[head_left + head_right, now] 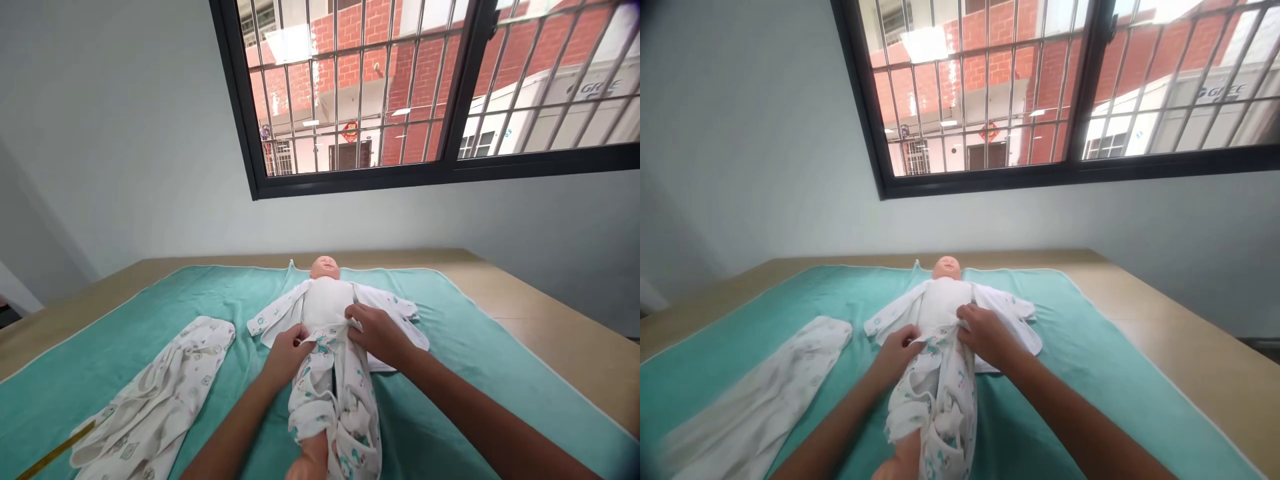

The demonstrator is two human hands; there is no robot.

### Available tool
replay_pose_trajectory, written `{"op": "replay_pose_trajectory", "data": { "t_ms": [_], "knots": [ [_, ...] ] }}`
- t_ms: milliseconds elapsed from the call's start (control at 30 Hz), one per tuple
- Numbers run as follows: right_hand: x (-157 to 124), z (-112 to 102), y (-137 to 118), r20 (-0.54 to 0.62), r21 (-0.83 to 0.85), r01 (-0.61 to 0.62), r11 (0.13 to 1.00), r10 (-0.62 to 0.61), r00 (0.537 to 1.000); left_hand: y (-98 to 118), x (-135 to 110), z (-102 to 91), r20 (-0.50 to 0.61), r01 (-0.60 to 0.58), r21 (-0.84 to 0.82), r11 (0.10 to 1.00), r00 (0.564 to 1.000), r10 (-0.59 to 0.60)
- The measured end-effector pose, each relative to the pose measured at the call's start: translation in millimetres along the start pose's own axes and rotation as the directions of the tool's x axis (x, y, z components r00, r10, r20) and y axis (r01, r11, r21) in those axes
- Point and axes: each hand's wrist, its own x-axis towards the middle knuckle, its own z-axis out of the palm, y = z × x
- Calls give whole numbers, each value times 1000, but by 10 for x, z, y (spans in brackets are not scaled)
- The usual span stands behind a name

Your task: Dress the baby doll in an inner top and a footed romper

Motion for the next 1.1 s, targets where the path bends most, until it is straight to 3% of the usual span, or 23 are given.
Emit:
{"op": "replay_pose_trajectory", "data": {
  "t_ms": [100, 167, 333, 433, 533, 633, 767, 900, 1000, 1100],
  "knots": [
    [97, 23, 120, -26, 31, -55, 998, 56, 998, 37, 156, -82, 159, -87, 90, 992, 985, 72],
    [111, 82, 216, -58, 73, -91, 993, 95, 994, 17, 220, -62, 184, -108, 121, 987, 979, 85],
    [35, 323, 407, -87, 368, -185, 911, 232, 969, -171, 212, 167, -44, -147, 169, 975, 987, 157],
    [5, 428, 450, -142, 521, -153, 840, 262, 955, -256, 180, 252, -229, -218, 215, 952, 937, 266],
    [12, 468, 478, -194, 547, -44, 836, 178, 965, -273, 189, 243, -211, -310, 206, 928, 912, 351],
    [21, 483, 500, -153, 581, -40, 813, 158, 975, -220, 246, 175, -85, -285, 194, 939, 948, 305],
    [27, 450, 488, -117, 576, -137, 806, 247, 962, -73, 390, 61, -40, -276, 336, 901, 951, 306],
    [104, 375, 519, -126, 474, -181, 862, 270, 955, 2, 562, -3, -2, -283, 437, 854, 949, 315],
    [225, 385, 619, -77, 535, -259, 804, 351, 933, -45, 662, 22, -78, -247, 315, 916, 955, 285],
    [324, 466, 700, 17, 665, -308, 680, 399, 917, -136, 716, 83, -191, -127, 121, 985, 970, 148]
  ]
}}
